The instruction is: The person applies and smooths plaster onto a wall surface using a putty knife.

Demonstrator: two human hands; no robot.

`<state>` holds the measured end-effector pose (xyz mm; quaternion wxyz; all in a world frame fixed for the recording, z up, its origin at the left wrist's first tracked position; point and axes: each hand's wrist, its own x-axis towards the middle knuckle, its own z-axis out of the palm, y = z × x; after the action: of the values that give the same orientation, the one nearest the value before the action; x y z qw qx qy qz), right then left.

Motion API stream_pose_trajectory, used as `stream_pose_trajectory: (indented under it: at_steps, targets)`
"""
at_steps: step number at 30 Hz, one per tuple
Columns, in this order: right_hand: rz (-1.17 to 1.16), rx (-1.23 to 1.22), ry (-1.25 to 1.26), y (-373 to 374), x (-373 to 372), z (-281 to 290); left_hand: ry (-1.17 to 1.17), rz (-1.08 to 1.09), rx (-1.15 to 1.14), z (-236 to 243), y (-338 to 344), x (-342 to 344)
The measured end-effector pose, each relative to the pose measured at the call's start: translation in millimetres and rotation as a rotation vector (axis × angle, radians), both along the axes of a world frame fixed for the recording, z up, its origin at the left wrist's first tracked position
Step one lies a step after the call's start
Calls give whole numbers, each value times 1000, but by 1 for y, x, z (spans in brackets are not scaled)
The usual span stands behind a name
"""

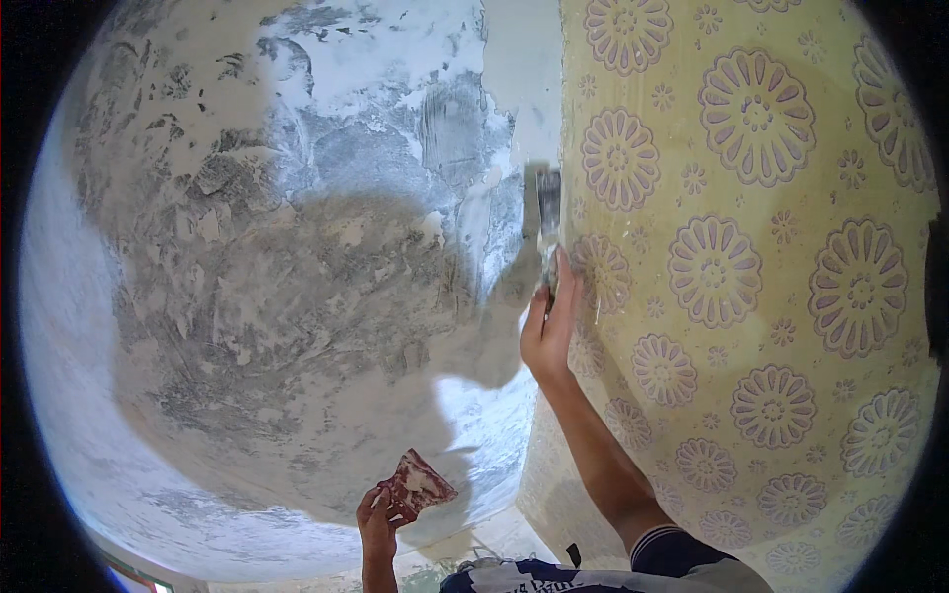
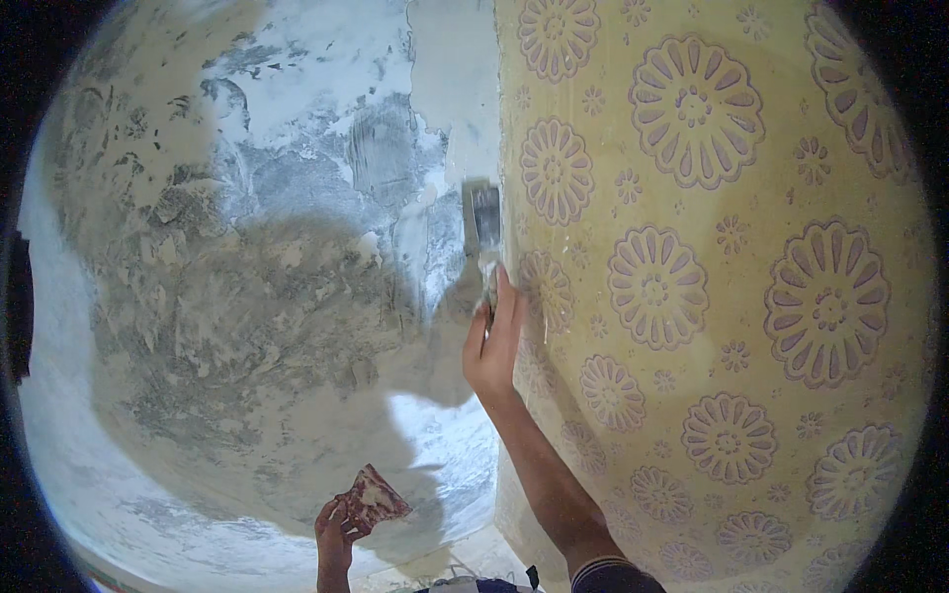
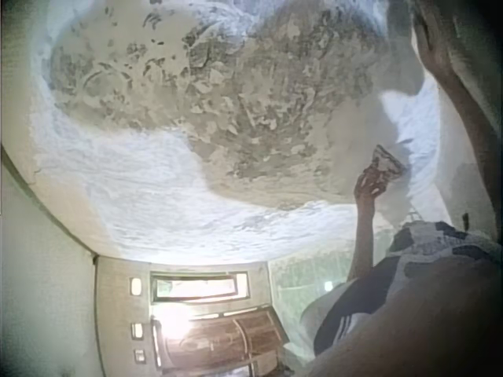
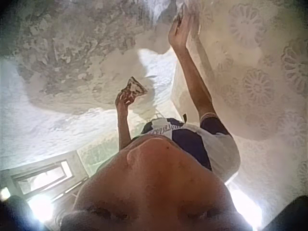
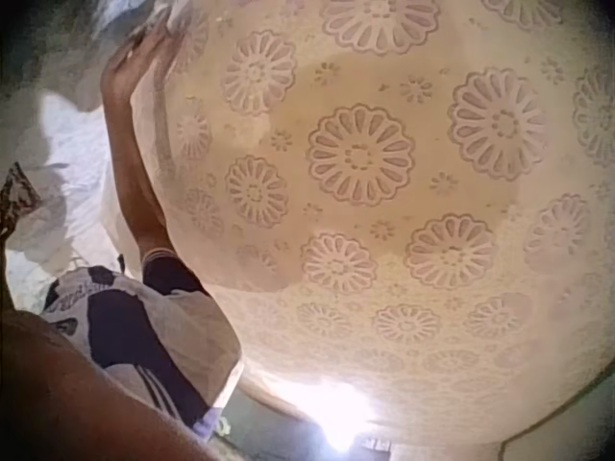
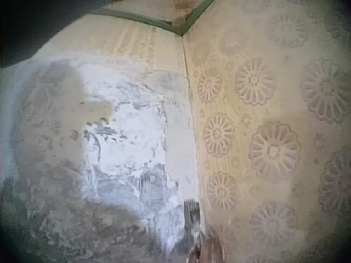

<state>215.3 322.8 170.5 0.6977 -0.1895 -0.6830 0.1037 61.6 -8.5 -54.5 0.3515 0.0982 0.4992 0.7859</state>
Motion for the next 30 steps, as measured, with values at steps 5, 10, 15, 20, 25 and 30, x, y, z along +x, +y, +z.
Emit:
stream_pose_trajectory:
  at_steps: [5, 10, 15, 20, 25, 30]
  targets:
    - [55, 117, 37, 7, -7, 68, 4, -11, -37, 2, 6, 3]
    - [-5, 58, -24, -5, -22, 48, 9, -67, -35, -4, 3, 3]
    - [2, -108, -109, -24, -20, -25, 14, -40, -12, 7, 5, 9]
    - [-19, -45, -37, -14, -17, 11, 29, -9, -43, 4, 1, 6]
    - [14, 86, 8, 9, -14, 60, 11, -25, -56, 10, 5, 10]
    - [-96, 15, -106, 3, -13, -10, 10, -66, -33, -5, 4, 4]
